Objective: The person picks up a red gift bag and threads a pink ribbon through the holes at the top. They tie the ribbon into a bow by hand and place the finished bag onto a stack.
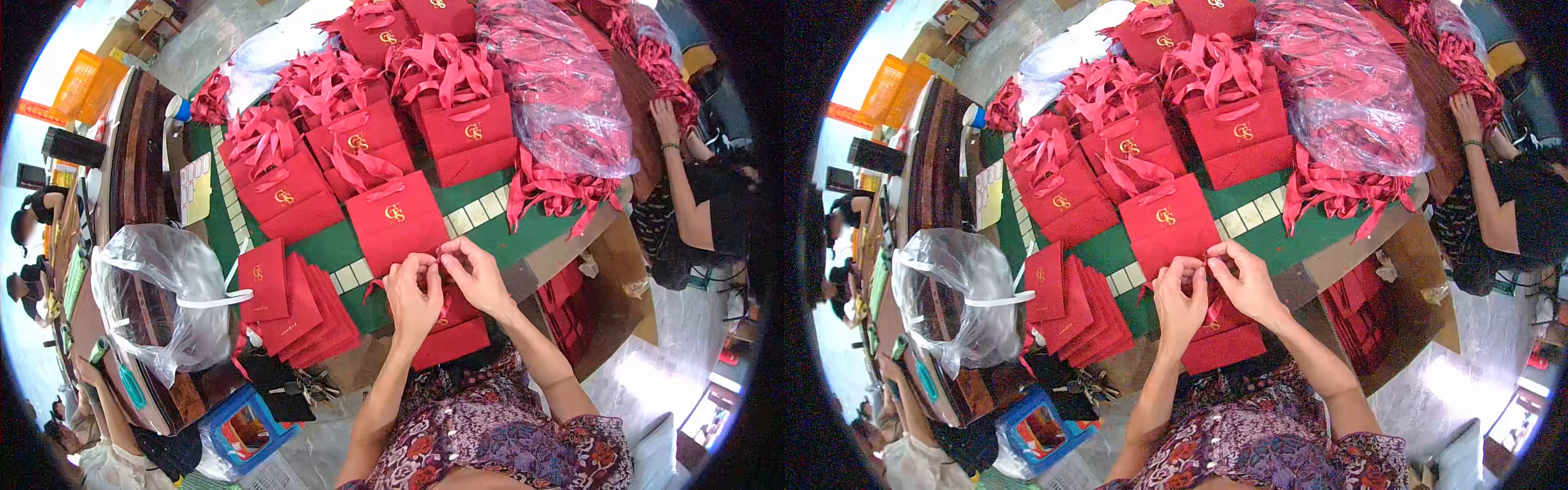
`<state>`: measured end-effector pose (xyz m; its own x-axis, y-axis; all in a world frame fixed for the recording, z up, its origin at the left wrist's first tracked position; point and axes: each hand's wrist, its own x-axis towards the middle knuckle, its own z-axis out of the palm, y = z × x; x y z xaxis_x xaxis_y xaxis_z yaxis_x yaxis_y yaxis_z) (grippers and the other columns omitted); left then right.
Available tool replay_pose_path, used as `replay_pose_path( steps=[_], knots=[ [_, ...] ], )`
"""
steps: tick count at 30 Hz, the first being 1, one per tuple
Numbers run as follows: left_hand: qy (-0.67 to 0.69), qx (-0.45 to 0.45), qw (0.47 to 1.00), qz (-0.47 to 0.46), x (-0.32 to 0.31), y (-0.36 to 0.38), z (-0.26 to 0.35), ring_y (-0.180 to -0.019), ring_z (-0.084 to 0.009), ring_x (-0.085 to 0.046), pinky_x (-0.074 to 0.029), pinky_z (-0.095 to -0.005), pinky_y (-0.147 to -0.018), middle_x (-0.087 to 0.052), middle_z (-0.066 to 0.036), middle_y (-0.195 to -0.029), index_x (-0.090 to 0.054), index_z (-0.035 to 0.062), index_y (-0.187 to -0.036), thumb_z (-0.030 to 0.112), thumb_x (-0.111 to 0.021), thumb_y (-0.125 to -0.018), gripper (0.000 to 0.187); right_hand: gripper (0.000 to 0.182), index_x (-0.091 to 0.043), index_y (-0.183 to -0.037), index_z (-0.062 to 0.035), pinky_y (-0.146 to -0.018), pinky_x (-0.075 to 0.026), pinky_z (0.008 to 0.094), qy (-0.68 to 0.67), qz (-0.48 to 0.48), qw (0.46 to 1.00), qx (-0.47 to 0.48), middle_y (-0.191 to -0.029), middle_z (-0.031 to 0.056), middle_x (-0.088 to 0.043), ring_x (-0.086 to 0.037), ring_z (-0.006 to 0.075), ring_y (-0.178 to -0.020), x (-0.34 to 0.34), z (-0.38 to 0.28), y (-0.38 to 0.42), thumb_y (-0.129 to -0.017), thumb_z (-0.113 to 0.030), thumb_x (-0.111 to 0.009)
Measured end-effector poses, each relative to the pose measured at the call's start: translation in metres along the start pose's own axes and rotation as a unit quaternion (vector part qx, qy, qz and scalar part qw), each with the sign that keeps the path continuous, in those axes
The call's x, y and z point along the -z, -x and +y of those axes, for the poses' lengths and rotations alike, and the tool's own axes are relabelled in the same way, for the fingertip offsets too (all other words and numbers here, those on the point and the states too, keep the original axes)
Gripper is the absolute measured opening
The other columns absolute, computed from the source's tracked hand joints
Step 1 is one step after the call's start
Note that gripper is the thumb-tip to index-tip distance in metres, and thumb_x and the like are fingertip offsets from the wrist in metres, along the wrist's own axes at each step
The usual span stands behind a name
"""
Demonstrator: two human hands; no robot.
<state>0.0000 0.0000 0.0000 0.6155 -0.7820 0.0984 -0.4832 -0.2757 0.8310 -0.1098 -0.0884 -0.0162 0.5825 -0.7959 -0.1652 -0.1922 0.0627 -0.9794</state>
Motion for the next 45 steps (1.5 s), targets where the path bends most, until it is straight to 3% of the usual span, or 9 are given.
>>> replay_pose_path(
  steps=[6,9,11,12,18,21,26,29,45],
  knots=[
    [-0.027,-0.034,0.999,0.001,0.004,-0.003,0.008,-0.074,-0.0246,-0.061,-0.044,-0.0396,-0.076,-0.068,-0.007,-0.076,-0.064,0.0052,-0.089,0.007,-0.067,-0.086,0.005,0.015,-0.064,-0.102,0.0006,-0.076,-0.053,0.0292,-0.007,-0.039,0.999,0.015,-0.090,0.0078,-0.068,-0.065,0.0139,-0.085,0.002,-0.008,-0.002,-0.095,-0.013,-0.064],
    [-0.035,-0.011,0.998,-0.052,0.014,-0.001,0.010,-0.086,-0.0279,-0.062,-0.044,-0.0407,-0.083,-0.068,-0.010,-0.090,-0.065,0.0042,-0.098,0.006,-0.066,-0.086,0.012,0.016,-0.064,-0.100,0.0006,-0.075,-0.052,0.0287,0.054,-0.034,0.995,0.077,-0.089,0.0064,-0.068,-0.064,0.0125,-0.085,0.004,-0.016,-0.005,-0.095,-0.014,-0.065],
    [-0.076,-0.089,0.990,0.075,0.025,0.008,0.014,-0.108,-0.0328,-0.056,-0.041,-0.0442,-0.096,-0.062,-0.017,-0.114,-0.062,0.0032,-0.117,0.006,-0.064,-0.088,0.029,0.014,-0.064,-0.098,0.0010,-0.075,-0.051,0.0282,-0.006,-0.019,1.000,0.007,-0.085,0.0040,-0.067,-0.062,0.0101,-0.081,0.005,-0.028,-0.003,-0.096,-0.013,-0.066],
    [-0.101,-0.064,0.989,0.086,0.029,0.021,0.009,-0.122,-0.0375,-0.046,-0.035,-0.0478,-0.102,-0.053,-0.020,-0.130,-0.054,0.0015,-0.132,0.009,-0.063,-0.088,0.045,0.012,-0.063,-0.097,0.0005,-0.068,-0.053,0.0260,0.010,0.006,0.998,0.069,-0.081,0.0009,-0.065,-0.061,0.0069,-0.076,0.007,-0.008,-0.006,-0.097,-0.011,-0.064],
    [-0.050,0.052,0.997,-0.013,0.035,0.081,-0.004,-0.123,-0.0461,-0.041,-0.032,-0.0532,-0.108,-0.044,-0.031,-0.134,-0.030,-0.0100,-0.145,0.024,-0.075,-0.085,0.082,0.011,-0.060,-0.098,-0.0039,-0.055,-0.051,0.0211,-0.083,0.034,0.996,0.006,-0.083,-0.0011,-0.063,-0.058,0.0041,-0.071,0.019,-0.014,-0.005,-0.101,-0.015,-0.061],
    [-0.054,0.093,0.993,-0.056,0.036,0.084,-0.001,-0.121,-0.0447,-0.046,-0.036,-0.0509,-0.106,-0.049,-0.030,-0.132,-0.032,-0.0075,-0.144,0.029,-0.082,-0.080,0.089,0.010,-0.059,-0.099,-0.0054,-0.054,-0.051,0.0210,-0.103,0.040,0.994,0.000,-0.082,-0.0020,-0.062,-0.057,0.0035,-0.069,0.018,-0.014,-0.002,-0.101,-0.015,-0.060],
    [0.193,0.094,0.973,-0.080,0.027,0.077,-0.021,-0.103,-0.0346,-0.069,-0.056,-0.0412,-0.087,-0.067,-0.024,-0.116,-0.038,-0.0034,-0.133,0.022,-0.083,-0.080,0.074,0.011,-0.060,-0.095,-0.0044,-0.057,-0.049,0.0215,-0.066,0.042,0.997,-0.003,-0.080,-0.0022,-0.061,-0.056,0.0041,-0.070,0.018,-0.029,-0.002,-0.100,-0.014,-0.062],
    [0.161,0.086,0.977,-0.108,0.034,0.077,-0.021,-0.105,-0.0327,-0.069,-0.055,-0.0407,-0.088,-0.068,-0.022,-0.115,-0.038,-0.0037,-0.133,0.020,-0.082,-0.082,0.072,0.013,-0.061,-0.092,-0.0019,-0.065,-0.047,0.0225,0.088,0.056,0.985,0.140,-0.078,-0.0013,-0.060,-0.054,0.0055,-0.071,0.018,-0.028,-0.014,-0.096,-0.013,-0.064],
    [0.235,0.079,0.957,-0.148,0.055,0.079,-0.025,-0.112,-0.0237,-0.065,-0.052,-0.0365,-0.095,-0.065,-0.019,-0.122,-0.039,-0.0028,-0.133,0.015,-0.080,-0.083,0.068,0.018,-0.060,-0.090,0.0003,-0.058,-0.043,0.0277,0.154,0.061,0.976,0.139,-0.071,0.0057,-0.060,-0.053,0.0100,-0.063,0.009,-0.036,-0.038,-0.093,-0.016,-0.066]
  ],
)
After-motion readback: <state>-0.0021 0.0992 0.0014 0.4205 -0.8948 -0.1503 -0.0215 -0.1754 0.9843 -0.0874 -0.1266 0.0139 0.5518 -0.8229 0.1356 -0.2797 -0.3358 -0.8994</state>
